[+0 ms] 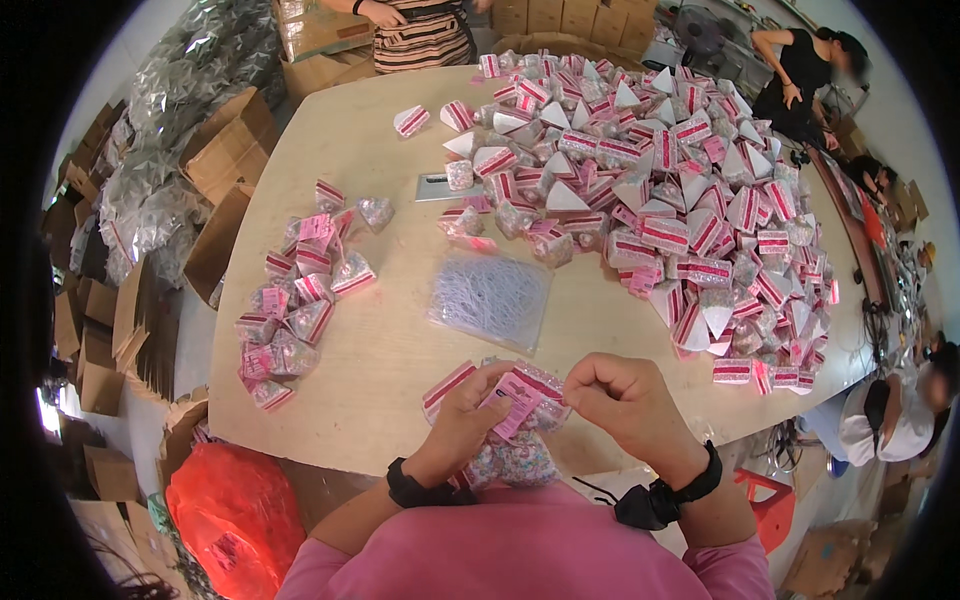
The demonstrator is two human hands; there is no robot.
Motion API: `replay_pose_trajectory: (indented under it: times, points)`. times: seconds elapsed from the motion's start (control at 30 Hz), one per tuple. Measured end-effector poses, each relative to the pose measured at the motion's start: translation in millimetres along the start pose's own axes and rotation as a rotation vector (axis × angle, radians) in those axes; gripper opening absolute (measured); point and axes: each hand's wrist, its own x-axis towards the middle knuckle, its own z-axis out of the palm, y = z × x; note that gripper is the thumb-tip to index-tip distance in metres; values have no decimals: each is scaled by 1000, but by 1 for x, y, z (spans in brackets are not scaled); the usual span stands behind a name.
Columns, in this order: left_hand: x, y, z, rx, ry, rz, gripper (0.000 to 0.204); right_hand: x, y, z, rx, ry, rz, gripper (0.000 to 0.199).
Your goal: Packing small triangular packets into small plastic bags and securing them with silver wire ties.
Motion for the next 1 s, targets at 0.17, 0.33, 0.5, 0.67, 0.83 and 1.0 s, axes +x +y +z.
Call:
replay_pose_trajectory:
  times: [0.17, 0.33, 0.5, 0.67, 0.83, 1.0]
  points:
    - [-2, 1, 1, 42, 12, -16, 39, -1, 4, -1, -5, 12, 2, 7]
    - [-3, -3, 2, 1, -2, -30, 40, -5, 8, -2, -14, 11, 36, 7]
    - [-7, -2, 6, -8, -6, -37, 41, -10, 10, -1, 0, 12, 7, 8]
    - [-12, 0, 10, 6, -2, -55, 42, -14, 12, -1, -5, -2, 23, 9]
    - [-18, 2, 13, 54, -30, -71, 41, -18, 17, 0, 2, 17, 28, 9]
    - [-22, 1, 14, 38, -58, -87, 42, -21, 22, 0, 8, 27, 24, 9]
